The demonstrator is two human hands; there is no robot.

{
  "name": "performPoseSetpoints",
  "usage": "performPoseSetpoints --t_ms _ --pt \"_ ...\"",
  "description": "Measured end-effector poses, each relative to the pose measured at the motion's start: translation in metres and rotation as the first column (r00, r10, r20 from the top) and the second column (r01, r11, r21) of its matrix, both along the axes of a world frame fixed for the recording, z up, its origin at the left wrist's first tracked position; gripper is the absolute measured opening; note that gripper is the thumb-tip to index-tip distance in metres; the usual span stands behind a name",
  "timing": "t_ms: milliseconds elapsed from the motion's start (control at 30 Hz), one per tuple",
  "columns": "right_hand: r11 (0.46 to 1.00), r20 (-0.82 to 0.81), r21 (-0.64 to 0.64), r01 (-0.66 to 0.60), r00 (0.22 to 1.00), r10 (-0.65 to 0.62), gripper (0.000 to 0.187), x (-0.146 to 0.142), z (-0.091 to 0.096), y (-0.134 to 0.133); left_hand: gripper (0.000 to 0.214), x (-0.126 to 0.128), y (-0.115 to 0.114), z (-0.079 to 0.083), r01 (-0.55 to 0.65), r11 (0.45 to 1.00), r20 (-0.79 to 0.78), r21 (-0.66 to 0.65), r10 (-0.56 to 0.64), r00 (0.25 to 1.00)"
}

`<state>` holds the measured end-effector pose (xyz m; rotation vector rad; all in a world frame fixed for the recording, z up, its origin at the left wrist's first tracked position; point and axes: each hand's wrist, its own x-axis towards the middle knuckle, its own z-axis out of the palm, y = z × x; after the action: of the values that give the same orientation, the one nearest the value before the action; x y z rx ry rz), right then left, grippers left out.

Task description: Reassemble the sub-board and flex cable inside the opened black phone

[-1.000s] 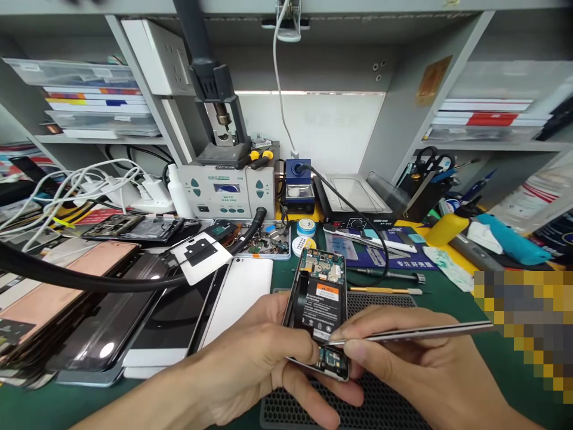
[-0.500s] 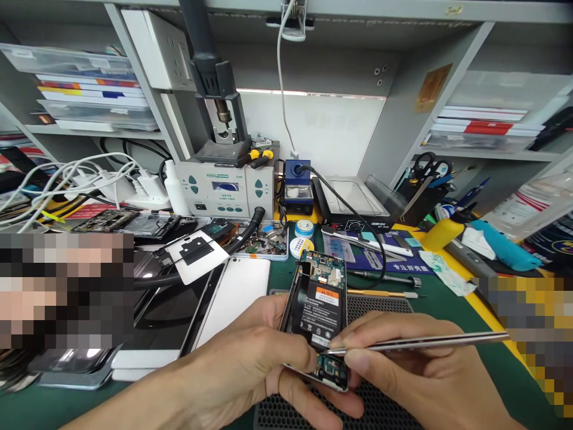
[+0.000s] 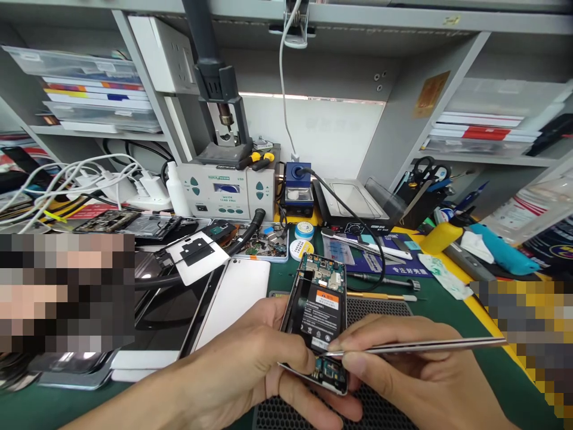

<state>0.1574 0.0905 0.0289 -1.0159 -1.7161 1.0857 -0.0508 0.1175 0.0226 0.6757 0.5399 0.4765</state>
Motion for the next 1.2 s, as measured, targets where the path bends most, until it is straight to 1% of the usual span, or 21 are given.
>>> performPoseSetpoints --t_ms 267,533,633,767,1000,1200 --pt "0.998 -0.01 0.033 0.047 0.999 -0.047 0.015 0.0005 -0.0021 -0.0021 0.039 -0.0013 -0.0002 0.0009 -0.007 1.0 0.022 -0.004 0.008 1.0" --pt "1.0 -0.02 0.009 0.023 1.0 -0.023 0.021 -0.0002 -0.0005 0.0002 0.036 0.0001 0.0008 -0.0001 -0.022 0.999 0.019 -0.03 0.023 1.0" --pt "1.0 -0.008 0.01 0.02 1.0 -0.02 0.02 0.0008 0.0001 -0.0006 0.036 0.0005 0.0016 0.0003 -0.018 1.0 0.015 -0.02 0.018 1.0" --pt "1.0 0.0 -0.001 0.013 1.0 -0.013 0.018 0.001 -0.0003 -0.0015 0.034 -0.0007 0.0007 0.0002 -0.025 0.999 0.015 -0.04 0.026 1.0" --pt "1.0 -0.005 0.008 0.0 1.0 0.001 0.017 0.0 0.0001 -0.001 0.038 -0.0002 0.0015 0.0024 0.015 1.0 0.01 -0.002 -0.015 1.0" --pt "0.999 -0.023 0.024 -0.026 0.999 0.027 0.022 -0.001 0.002 -0.002 0.035 -0.0009 0.0004 0.0032 0.001 1.0 -0.002 0.022 -0.001 1.0"
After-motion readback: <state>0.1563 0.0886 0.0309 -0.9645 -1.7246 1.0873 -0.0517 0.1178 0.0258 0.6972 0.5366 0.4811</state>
